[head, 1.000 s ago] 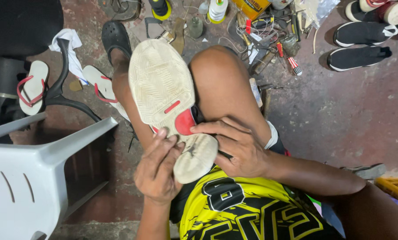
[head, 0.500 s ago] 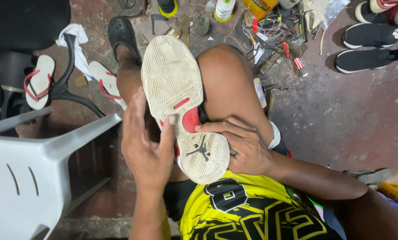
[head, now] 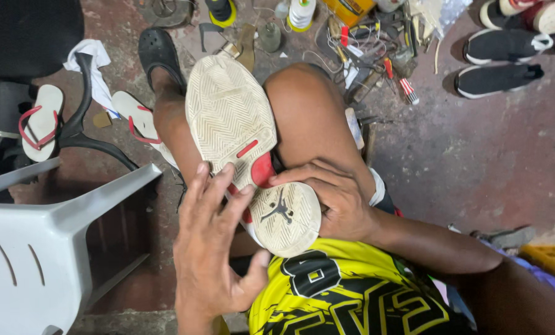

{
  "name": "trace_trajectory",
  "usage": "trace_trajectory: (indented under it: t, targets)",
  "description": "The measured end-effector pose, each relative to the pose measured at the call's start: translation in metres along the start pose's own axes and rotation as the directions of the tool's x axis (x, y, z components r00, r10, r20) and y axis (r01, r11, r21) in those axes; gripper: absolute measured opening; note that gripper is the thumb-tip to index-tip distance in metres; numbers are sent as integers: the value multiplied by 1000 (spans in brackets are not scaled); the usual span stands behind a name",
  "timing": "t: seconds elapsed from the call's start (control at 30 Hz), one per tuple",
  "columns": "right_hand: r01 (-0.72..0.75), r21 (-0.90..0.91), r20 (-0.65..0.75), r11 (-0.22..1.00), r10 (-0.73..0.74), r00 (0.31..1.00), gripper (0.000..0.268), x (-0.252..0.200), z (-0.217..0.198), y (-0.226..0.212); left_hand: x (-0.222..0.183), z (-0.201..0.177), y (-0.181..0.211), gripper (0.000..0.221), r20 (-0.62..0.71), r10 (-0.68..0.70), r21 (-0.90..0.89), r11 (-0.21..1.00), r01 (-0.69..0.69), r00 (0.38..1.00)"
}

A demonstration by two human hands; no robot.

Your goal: The person applies adhesive from a bottle to a shoe sole and the corresponding area of a shoe upper. They press the sole onto the shoe, wipe the edges with a cloth, and repeat the process across different sections of the footwear.

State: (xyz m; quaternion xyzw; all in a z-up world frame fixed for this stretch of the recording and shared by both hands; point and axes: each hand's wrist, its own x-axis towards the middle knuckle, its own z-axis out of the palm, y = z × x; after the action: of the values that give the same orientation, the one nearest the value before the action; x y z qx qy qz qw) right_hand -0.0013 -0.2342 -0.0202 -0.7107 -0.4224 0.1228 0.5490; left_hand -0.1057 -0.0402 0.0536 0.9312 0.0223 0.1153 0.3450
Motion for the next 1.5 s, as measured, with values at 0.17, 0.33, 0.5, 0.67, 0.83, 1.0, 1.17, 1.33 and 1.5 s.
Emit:
trace_trajectory:
  t: [0.17,0.33,0.5,0.67,0.83,1.0,1.17,1.33,1.5]
  targets:
    - [-47,-36,8,998,47,999,36,2,8,-3,-7,11,7,49,24,-72,236,970,64,997]
    - [6,-66,-17,998,-7,1000,25,-2,12,-4,-20,30,0,29,-174,-77,135,986,102,982]
    - [-119,-106,35,987,123,992,32,-5,6,-6,-32,55,-10,28,-292,-91,73,990,117,952]
    - [-100,-47,1,994,100,995,30,17,6,6,-30,64,-7,24,-324,-103,73,988,134,940]
    - [-31,-168,16,985,34,999,26,23,6,-2,-27,65,-12,16,-373,-194,-20,979,201,907]
    - [-14,-137,-38,991,9,999,29,36,12,3,-26,73,-14,18,-409,-141,-57,990,129,901]
    - [-123,-31,-51,992,121,991,29,38,13,0,-27,76,-18,15,-474,-129,-136,988,73,871]
    - [186,-216,-78,959,-206,975,27,14,5,-12,-33,84,-24,17,-518,-93,-124,992,33,850]
    - [276,-206,62,939,-269,961,24,2,21,-15,-40,93,-41,25,-384,-555,-521,790,323,738]
